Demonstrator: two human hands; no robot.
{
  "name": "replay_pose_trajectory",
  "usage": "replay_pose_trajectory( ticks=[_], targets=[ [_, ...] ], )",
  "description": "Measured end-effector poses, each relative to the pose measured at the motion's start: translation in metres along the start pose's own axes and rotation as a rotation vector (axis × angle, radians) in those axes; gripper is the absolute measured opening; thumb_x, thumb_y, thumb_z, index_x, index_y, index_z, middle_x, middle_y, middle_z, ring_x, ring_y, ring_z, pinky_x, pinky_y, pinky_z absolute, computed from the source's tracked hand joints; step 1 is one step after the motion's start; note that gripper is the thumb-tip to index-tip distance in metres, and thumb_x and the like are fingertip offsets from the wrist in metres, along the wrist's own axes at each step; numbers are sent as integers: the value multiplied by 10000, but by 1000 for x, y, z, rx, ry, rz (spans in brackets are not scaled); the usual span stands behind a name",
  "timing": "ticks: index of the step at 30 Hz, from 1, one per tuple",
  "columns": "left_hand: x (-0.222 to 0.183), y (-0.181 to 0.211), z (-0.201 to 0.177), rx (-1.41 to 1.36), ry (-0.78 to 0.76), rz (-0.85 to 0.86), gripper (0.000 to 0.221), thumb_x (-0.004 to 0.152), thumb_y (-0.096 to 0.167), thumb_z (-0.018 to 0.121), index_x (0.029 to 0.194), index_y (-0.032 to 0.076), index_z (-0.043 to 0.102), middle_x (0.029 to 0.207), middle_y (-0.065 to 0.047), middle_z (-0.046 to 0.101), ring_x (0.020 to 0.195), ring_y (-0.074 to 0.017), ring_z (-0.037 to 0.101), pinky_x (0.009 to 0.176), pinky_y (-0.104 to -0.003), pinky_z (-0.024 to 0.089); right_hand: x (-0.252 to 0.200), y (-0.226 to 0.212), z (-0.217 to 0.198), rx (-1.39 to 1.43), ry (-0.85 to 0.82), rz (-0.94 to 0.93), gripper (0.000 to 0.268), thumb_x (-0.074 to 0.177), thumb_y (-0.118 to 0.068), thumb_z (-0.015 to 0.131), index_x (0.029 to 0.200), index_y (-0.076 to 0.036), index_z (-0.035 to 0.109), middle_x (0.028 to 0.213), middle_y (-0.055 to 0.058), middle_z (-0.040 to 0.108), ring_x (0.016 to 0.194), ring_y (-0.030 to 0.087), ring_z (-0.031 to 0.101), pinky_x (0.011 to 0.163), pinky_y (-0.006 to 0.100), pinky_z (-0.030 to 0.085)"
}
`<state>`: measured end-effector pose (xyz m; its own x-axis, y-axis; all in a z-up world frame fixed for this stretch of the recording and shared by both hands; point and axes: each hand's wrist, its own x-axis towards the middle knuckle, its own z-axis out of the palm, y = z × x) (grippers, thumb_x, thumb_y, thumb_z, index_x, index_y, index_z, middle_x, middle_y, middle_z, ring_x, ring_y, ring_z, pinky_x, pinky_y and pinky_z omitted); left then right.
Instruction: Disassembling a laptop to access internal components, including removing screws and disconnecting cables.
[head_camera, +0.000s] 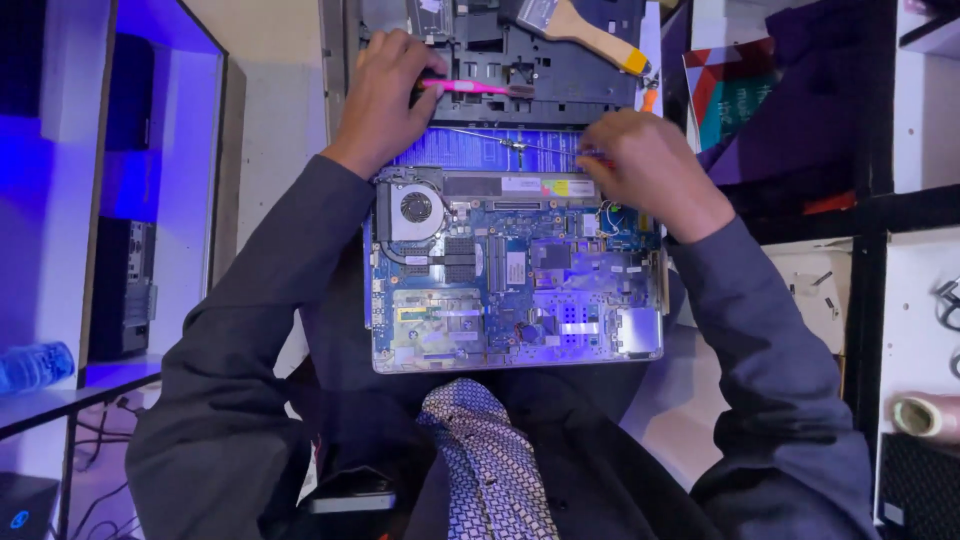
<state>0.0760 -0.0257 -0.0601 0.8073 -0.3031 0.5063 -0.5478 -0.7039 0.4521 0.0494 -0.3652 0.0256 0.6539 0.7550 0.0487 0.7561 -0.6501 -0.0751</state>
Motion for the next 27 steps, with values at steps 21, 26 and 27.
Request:
replay_pose_trajectory(
  ticks=[21, 26, 27],
  targets=[
    [-11, 26, -30, -193, -2, -26, 262, 1068, 165, 655, 1296, 51, 595, 1245, -146, 534, 1179, -321, 480, 940, -446, 445, -55, -20, -51, 307, 200, 172, 51, 1063, 20, 597, 1015, 33, 607, 932, 154, 608, 766, 253, 598, 671, 378, 496],
    [-41, 43, -57, -227, 166, -103, 306, 1106, 284, 559, 1289, 47, 617, 1260, -186, 541, 1231, -344, 477, 1022, -495, 421, -131, -26, -45, 512, 536, 388, 76, 1134, -36, 593, 1076, 10, 580, 955, 139, 635, 776, 208, 587, 706, 321, 488],
    [-48, 48, -64, -230, 248, -106, 346, 1119, 322, 536, 1242, 11, 625, 1235, -193, 567, 1205, -343, 499, 1018, -490, 428, -147, -27, -39, 679, 650, 468, 130, 1178, -107, 562, 1115, -6, 510, 938, 140, 611, 752, 191, 600, 696, 295, 522]
  ],
)
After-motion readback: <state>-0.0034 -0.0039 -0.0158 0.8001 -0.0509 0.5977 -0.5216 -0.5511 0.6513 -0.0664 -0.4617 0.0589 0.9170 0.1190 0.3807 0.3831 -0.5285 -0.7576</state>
